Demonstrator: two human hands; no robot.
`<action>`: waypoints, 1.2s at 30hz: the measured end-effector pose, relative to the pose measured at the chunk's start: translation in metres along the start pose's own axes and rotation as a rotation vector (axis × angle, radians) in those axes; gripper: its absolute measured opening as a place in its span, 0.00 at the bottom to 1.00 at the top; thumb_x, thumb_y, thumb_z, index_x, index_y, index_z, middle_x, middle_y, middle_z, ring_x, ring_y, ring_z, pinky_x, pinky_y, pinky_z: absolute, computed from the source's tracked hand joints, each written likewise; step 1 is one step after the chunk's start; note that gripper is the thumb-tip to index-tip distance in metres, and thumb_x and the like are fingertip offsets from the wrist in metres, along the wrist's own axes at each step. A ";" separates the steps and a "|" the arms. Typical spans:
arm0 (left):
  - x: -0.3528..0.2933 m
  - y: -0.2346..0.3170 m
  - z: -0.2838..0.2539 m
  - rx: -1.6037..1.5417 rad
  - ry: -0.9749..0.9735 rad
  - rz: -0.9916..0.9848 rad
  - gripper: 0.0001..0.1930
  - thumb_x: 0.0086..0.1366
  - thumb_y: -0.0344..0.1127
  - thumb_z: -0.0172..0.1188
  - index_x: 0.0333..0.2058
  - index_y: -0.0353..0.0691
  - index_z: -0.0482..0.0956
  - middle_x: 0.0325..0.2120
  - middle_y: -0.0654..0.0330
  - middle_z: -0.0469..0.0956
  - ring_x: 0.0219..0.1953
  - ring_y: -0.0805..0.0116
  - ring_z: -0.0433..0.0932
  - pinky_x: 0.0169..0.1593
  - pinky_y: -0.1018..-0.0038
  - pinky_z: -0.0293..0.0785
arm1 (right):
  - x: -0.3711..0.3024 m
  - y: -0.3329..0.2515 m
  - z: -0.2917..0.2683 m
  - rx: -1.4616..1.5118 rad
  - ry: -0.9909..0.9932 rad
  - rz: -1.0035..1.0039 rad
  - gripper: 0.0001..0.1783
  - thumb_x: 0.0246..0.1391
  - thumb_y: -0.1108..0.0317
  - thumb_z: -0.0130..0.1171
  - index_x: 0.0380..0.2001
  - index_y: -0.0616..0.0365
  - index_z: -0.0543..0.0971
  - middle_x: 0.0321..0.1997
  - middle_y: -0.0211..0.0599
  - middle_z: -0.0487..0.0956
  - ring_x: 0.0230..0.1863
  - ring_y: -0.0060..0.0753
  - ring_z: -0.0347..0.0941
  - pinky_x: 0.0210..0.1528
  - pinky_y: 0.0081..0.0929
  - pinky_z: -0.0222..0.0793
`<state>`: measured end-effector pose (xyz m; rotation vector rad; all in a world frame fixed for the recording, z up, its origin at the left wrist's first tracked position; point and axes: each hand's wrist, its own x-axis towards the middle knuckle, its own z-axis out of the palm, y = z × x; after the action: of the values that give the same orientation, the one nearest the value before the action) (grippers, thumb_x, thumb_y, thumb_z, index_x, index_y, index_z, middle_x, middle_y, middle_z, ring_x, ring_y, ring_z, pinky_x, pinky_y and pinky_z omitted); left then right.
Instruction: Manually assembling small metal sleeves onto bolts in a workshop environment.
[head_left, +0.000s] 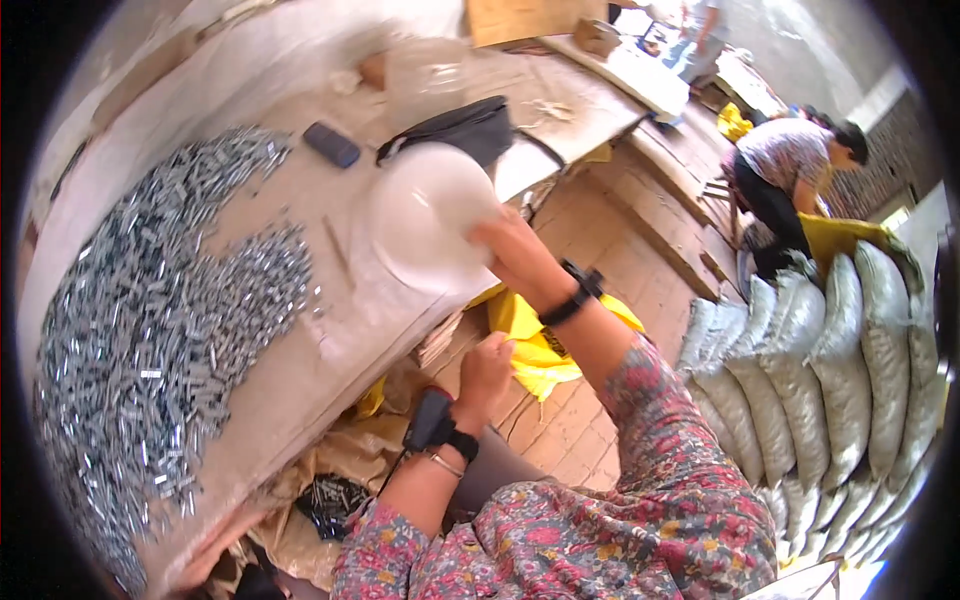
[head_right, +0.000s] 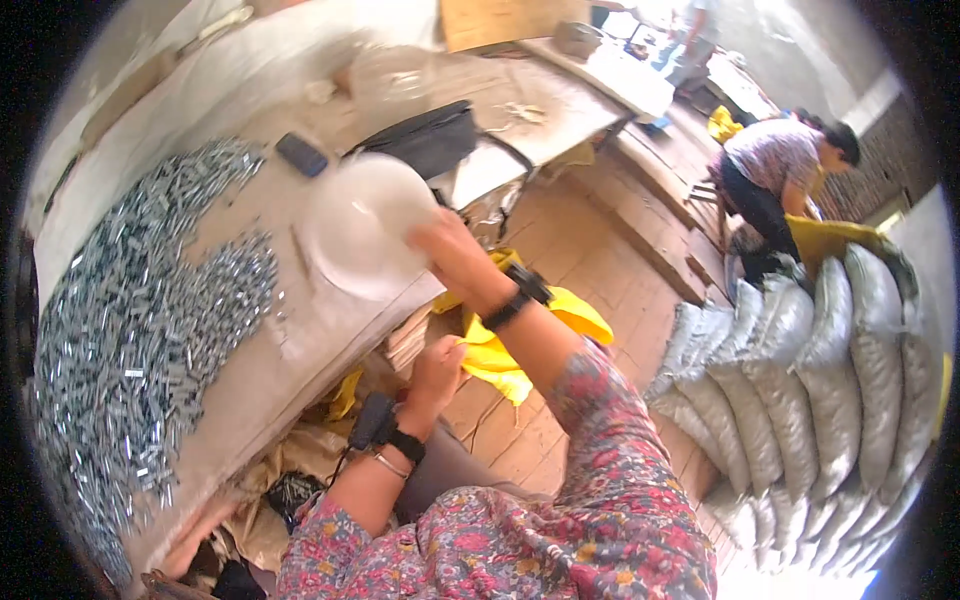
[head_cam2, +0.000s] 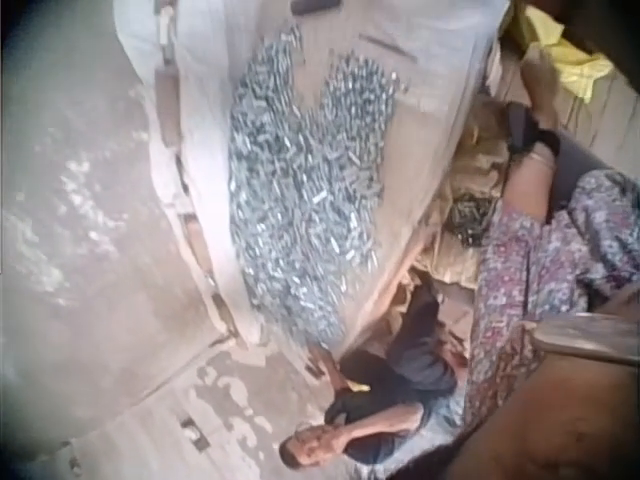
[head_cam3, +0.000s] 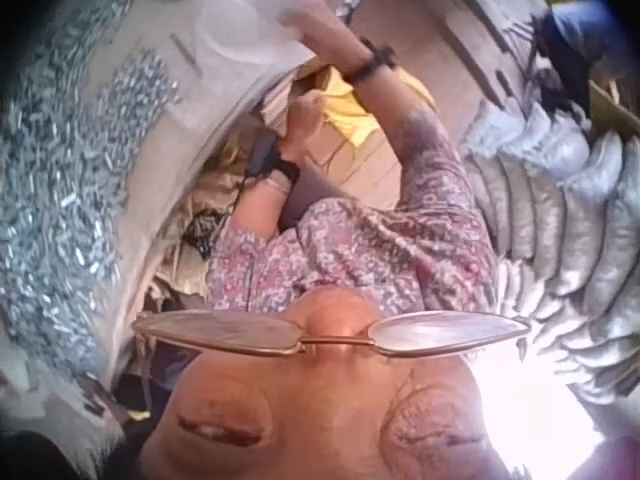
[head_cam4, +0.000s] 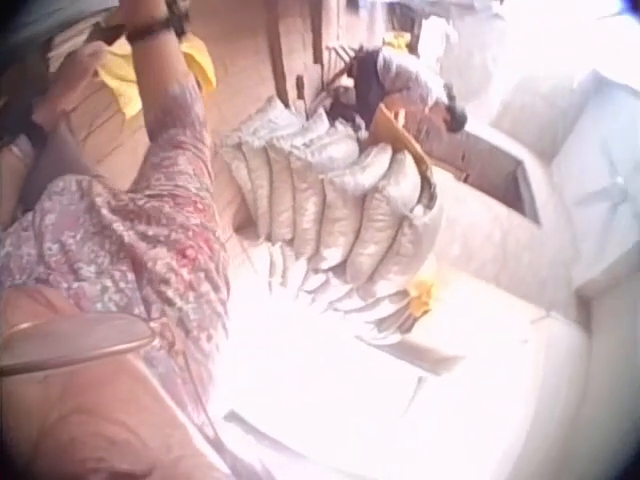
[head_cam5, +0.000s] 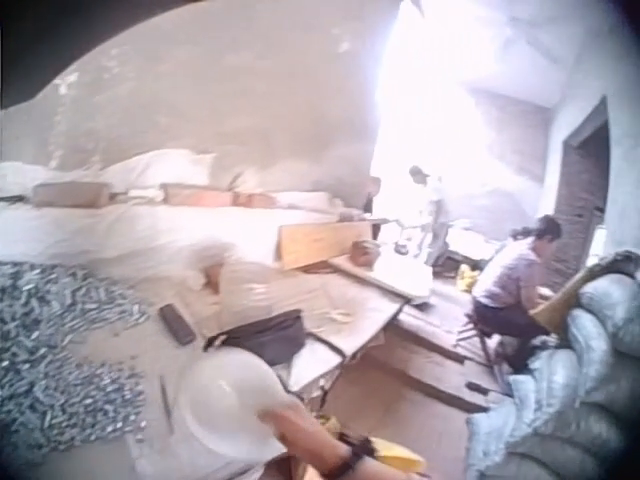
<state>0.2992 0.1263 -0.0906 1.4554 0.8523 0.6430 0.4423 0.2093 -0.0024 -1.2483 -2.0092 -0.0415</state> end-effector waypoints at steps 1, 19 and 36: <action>-0.001 -0.004 -0.009 0.061 0.022 0.002 0.13 0.61 0.39 0.47 0.28 0.35 0.73 0.19 0.46 0.73 0.24 0.50 0.76 0.27 0.60 0.70 | -0.016 -0.040 -0.025 0.699 0.015 0.366 0.15 0.45 0.74 0.49 0.40 0.64 0.72 0.33 0.27 0.74 0.34 0.21 0.69 0.34 0.23 0.66; -0.008 0.024 0.008 -0.206 -0.161 -0.020 0.14 0.64 0.39 0.51 0.38 0.33 0.76 0.18 0.67 0.71 0.20 0.81 0.68 0.23 0.82 0.65 | -0.214 0.010 -0.033 0.626 0.123 1.648 0.22 0.46 0.75 0.49 0.48 0.61 0.68 0.42 0.48 0.74 0.45 0.50 0.72 0.31 0.33 0.75; -0.014 0.031 0.011 -0.173 -0.302 -0.018 0.15 0.63 0.38 0.53 0.41 0.31 0.76 0.16 0.63 0.70 0.19 0.79 0.68 0.24 0.80 0.65 | -0.241 0.070 0.020 -0.089 -0.530 1.311 0.30 0.43 0.69 0.56 0.53 0.58 0.66 0.53 0.48 0.70 0.53 0.45 0.66 0.54 0.32 0.62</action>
<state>0.3046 0.1100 -0.0591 1.3438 0.5593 0.4560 0.5421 0.0716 -0.1880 -2.5750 -1.1753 0.9010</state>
